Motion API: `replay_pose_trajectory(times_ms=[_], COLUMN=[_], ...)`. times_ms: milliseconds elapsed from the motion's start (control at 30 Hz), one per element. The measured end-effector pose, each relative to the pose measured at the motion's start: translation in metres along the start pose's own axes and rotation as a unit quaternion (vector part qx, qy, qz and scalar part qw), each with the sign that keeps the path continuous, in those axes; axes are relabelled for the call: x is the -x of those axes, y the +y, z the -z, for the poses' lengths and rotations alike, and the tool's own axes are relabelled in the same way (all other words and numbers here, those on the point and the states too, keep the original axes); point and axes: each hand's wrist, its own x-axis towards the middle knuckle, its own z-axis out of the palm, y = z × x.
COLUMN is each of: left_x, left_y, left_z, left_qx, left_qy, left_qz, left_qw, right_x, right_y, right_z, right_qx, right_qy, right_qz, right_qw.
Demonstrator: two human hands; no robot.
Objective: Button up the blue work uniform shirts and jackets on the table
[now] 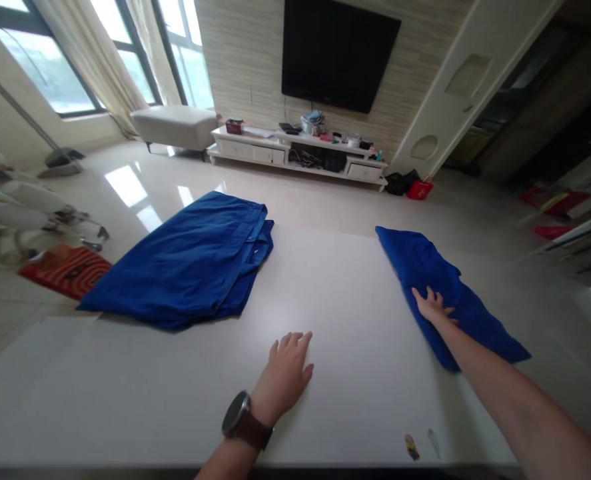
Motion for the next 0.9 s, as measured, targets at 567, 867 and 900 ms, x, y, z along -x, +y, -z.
replay_pose_trajectory(times_ms=[567,867,900], left_x=[0.04,0.054,0.055], left_y=[-0.005,-0.035,-0.039], left_z=[0.03,0.042,0.043], left_qx=[0.024,0.084,0.09], left_qy=[-0.034,-0.037,-0.021], left_qz=[-0.003,0.032,0.041], left_qw=[0.999,0.995,0.995], right_x=[0.438,0.47,0.464], right_y=[-0.334,-0.427,-0.442], right_z=[-0.027,-0.024,-0.006], right_qx=[0.112,0.119,0.081], right_qy=[-0.151,-0.135,-0.114], right_qz=[0.721,0.638,0.623], right_qw=[0.667,0.749,0.769])
